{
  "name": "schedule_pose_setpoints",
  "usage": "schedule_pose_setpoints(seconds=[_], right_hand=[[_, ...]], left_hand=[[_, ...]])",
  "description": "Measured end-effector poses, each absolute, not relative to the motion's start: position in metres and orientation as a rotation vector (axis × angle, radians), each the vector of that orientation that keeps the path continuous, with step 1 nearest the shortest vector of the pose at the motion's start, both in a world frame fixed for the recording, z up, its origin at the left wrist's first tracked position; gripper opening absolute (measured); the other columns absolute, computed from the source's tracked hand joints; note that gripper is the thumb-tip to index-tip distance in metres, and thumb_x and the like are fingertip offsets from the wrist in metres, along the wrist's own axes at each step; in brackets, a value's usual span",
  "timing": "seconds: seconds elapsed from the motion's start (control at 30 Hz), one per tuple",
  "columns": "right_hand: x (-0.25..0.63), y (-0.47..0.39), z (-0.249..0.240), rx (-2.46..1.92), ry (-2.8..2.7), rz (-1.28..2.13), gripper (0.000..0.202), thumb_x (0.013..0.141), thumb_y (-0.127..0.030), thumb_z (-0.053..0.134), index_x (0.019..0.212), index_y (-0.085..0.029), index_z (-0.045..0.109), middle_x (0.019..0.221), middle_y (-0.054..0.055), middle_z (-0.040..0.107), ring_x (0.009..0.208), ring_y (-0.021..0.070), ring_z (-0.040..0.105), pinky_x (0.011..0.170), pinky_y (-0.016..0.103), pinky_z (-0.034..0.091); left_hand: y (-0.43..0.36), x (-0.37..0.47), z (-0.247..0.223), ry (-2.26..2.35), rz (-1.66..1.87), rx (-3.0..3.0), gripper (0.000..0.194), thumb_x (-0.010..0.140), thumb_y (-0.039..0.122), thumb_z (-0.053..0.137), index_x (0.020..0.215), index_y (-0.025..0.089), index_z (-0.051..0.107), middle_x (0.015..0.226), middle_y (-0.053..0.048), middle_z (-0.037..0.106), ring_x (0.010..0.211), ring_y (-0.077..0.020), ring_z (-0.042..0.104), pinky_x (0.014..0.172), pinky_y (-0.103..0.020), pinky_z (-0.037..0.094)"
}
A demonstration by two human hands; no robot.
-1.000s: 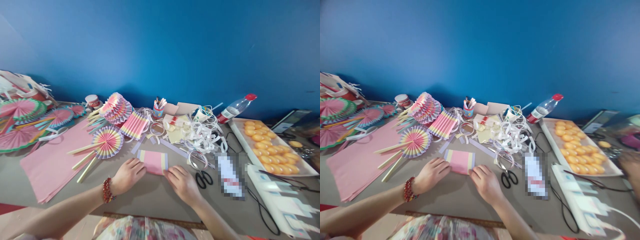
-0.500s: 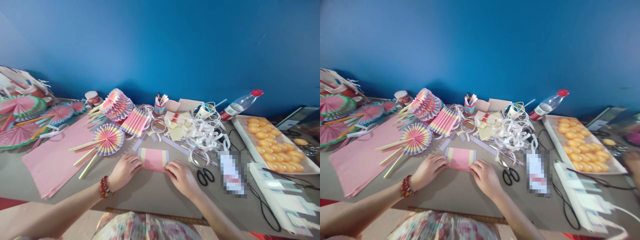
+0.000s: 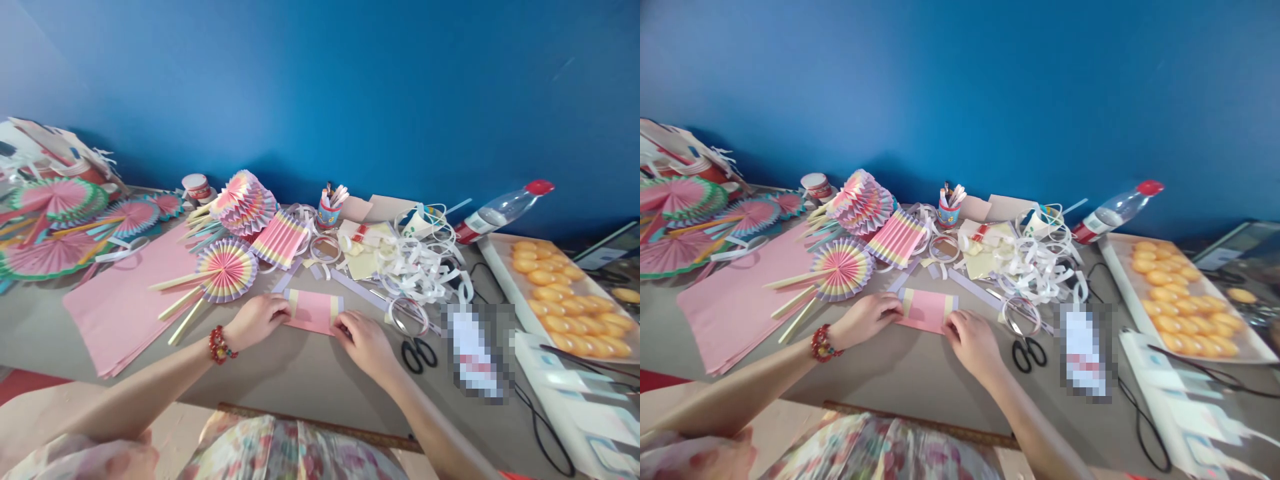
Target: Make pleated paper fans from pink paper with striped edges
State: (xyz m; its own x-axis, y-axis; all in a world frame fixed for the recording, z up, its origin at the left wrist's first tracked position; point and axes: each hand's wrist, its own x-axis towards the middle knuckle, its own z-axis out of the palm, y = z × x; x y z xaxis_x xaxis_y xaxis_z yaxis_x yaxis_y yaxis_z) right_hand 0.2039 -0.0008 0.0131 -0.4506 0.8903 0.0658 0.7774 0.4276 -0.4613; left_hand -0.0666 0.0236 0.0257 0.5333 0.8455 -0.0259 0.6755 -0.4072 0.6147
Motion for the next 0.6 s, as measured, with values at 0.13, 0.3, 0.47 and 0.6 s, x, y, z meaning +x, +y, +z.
schedule_pose_setpoints(seconds=[0.13, 0.3, 0.47, 0.6], right_hand=[[0.202, 0.003, 0.016, -1.482, -2.452, 0.525, 0.011, 0.091, -0.017, 0.051, 0.082, -0.022, 0.055, 0.083, 0.003, 0.066, 0.077, 0.0189, 0.061, 0.067, 0.028, 0.04], [0.201, 0.009, 0.021, -1.529, -2.541, 0.568, 0.011, 0.091, -0.016, 0.048, 0.085, -0.022, 0.055, 0.086, 0.003, 0.067, 0.076, 0.0179, 0.061, 0.065, 0.026, 0.038], [0.2, 0.013, 0.024, -1.586, -2.557, 0.612, 0.011, 0.089, -0.016, 0.05, 0.083, -0.022, 0.057, 0.085, 0.002, 0.066, 0.075, 0.0173, 0.06, 0.062, 0.025, 0.035], [0.2, 0.014, 0.023, -1.593, -2.545, 0.637, 0.011, 0.089, -0.016, 0.05, 0.082, -0.022, 0.057, 0.084, 0.002, 0.066, 0.074, 0.0165, 0.06, 0.062, 0.024, 0.035]], left_hand=[[0.032, -0.065, 0.028, 1.244, 0.322, 2.184, 0.015, 0.089, 0.02, 0.055, 0.079, 0.02, 0.066, 0.084, -0.001, 0.066, 0.078, -0.0159, 0.062, 0.07, -0.024, 0.041], [0.04, -0.066, 0.026, 1.235, 0.296, 2.153, 0.011, 0.083, 0.017, 0.058, 0.08, 0.021, 0.067, 0.083, 0.002, 0.071, 0.076, -0.015, 0.063, 0.066, -0.023, 0.039], [0.042, -0.067, 0.024, 1.222, 0.285, 2.152, 0.012, 0.081, 0.017, 0.058, 0.078, 0.022, 0.068, 0.081, 0.003, 0.072, 0.072, -0.0139, 0.063, 0.062, -0.022, 0.037], [0.042, -0.068, 0.022, 1.196, 0.289, 2.167, 0.013, 0.082, 0.016, 0.057, 0.077, 0.022, 0.068, 0.081, 0.004, 0.071, 0.075, -0.0138, 0.063, 0.063, -0.022, 0.037]])
